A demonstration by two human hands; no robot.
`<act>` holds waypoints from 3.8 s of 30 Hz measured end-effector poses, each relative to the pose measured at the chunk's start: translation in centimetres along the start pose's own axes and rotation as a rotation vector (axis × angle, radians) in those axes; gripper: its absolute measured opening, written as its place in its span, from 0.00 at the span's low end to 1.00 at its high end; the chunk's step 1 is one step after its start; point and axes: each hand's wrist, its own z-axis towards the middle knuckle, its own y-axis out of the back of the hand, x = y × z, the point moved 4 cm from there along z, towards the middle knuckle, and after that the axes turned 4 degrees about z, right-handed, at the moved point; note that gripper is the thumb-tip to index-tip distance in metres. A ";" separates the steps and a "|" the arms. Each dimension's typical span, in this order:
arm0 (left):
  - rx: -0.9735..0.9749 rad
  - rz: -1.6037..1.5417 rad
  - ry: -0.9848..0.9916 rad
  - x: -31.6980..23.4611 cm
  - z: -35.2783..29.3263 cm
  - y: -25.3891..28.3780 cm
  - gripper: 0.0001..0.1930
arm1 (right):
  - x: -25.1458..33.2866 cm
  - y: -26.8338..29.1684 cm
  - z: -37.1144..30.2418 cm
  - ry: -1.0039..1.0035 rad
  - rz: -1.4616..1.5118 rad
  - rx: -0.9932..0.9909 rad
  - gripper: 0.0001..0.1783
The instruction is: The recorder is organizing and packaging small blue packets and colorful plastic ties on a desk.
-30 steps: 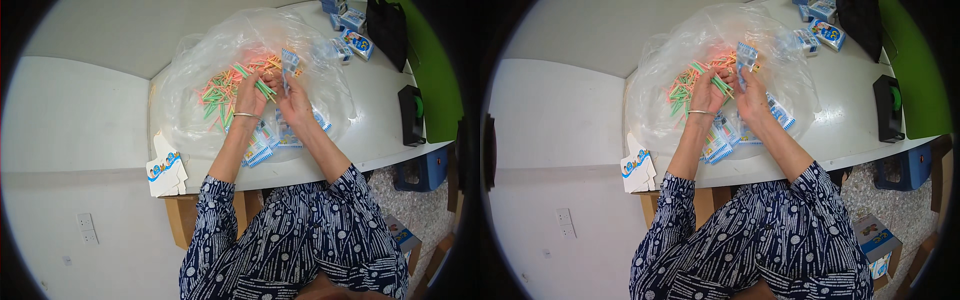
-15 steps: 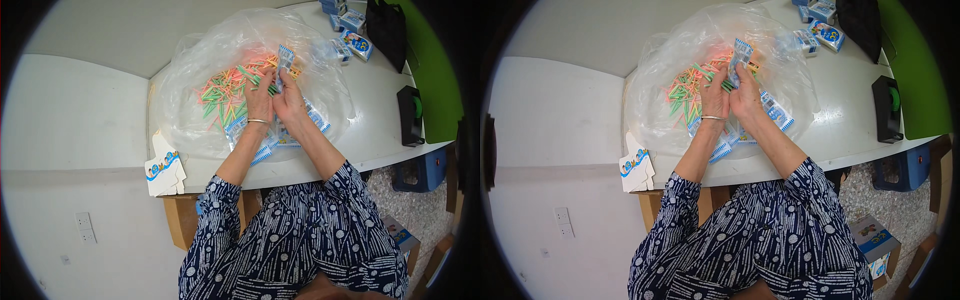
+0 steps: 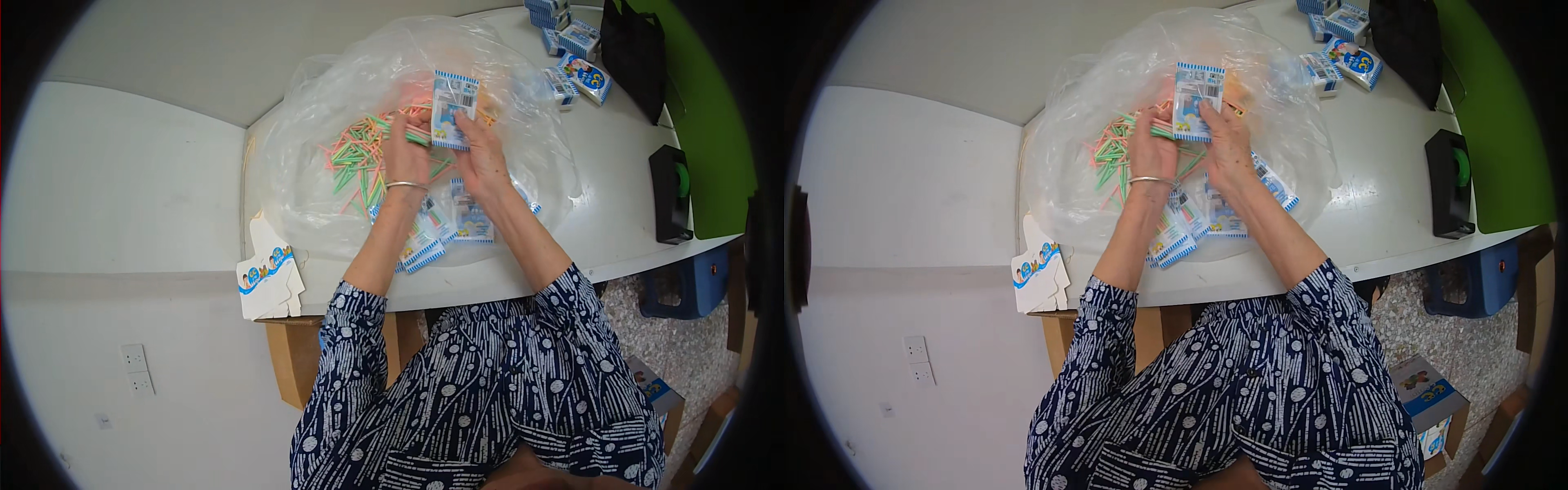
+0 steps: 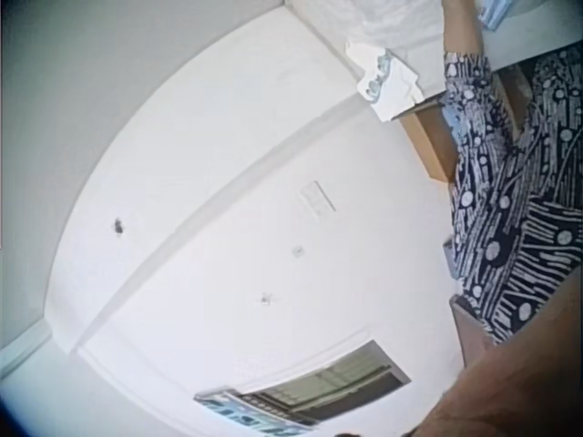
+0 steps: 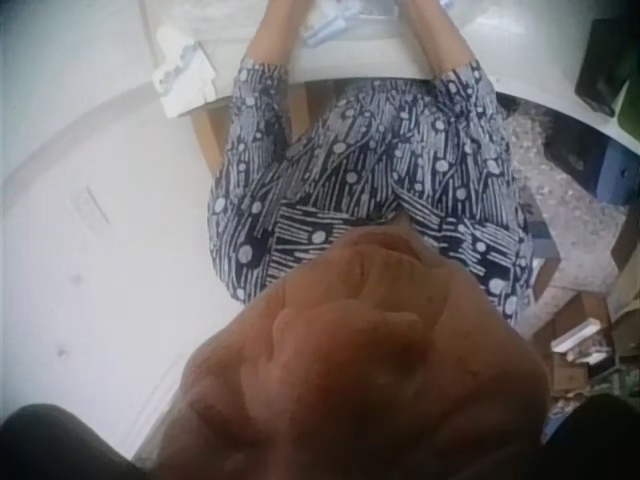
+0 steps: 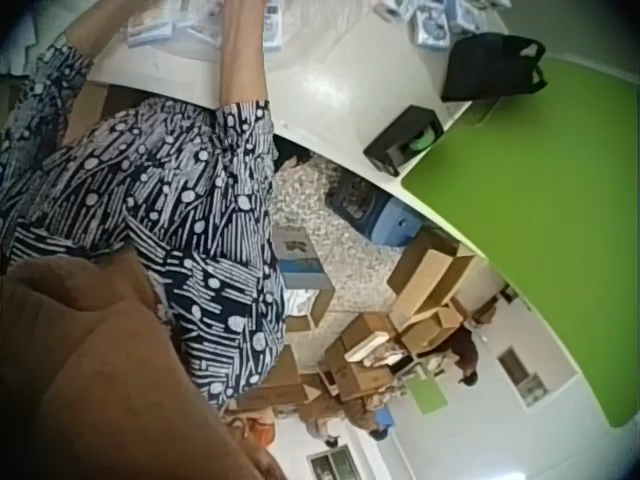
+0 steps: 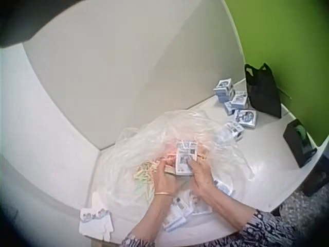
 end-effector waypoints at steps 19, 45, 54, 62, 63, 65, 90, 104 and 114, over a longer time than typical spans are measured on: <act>0.388 0.314 -0.181 -6.3 -4.3 -4.1 0.21 | 4.0 1.9 -3.9 -0.497 -0.629 0.368 0.11; 0.475 0.706 -0.211 -5.3 -5.8 -1.8 0.24 | 3.2 1.5 -3.7 -0.472 -0.648 0.466 0.17; 0.185 0.704 -0.441 -8.1 -1.9 0.0 0.25 | 3.0 0.9 -2.7 -0.349 -0.726 0.384 0.14; 0.613 1.272 -0.498 -6.9 -3.6 -2.4 0.19 | 2.6 1.6 -2.4 -0.315 -0.609 0.392 0.14; 0.592 1.211 -0.475 -7.0 -3.8 -2.5 0.18 | 2.7 1.6 -2.4 -0.315 -0.608 0.388 0.14; 0.572 1.150 -0.450 -6.8 -3.9 -2.4 0.17 | 2.9 1.3 -2.8 -0.340 -0.578 0.382 0.15; 0.667 1.158 -0.269 -5.7 -4.2 -3.3 0.16 | 3.1 2.4 -3.7 -0.521 -0.823 0.468 0.13; 0.716 1.045 -0.065 -7.7 -4.9 -1.5 0.11 | 4.5 0.7 -5.5 -0.306 -0.953 0.418 0.16; 0.682 1.670 -0.561 -6.7 -6.3 5.0 0.17 | 5.3 4.4 -8.1 0.508 -1.926 0.309 0.21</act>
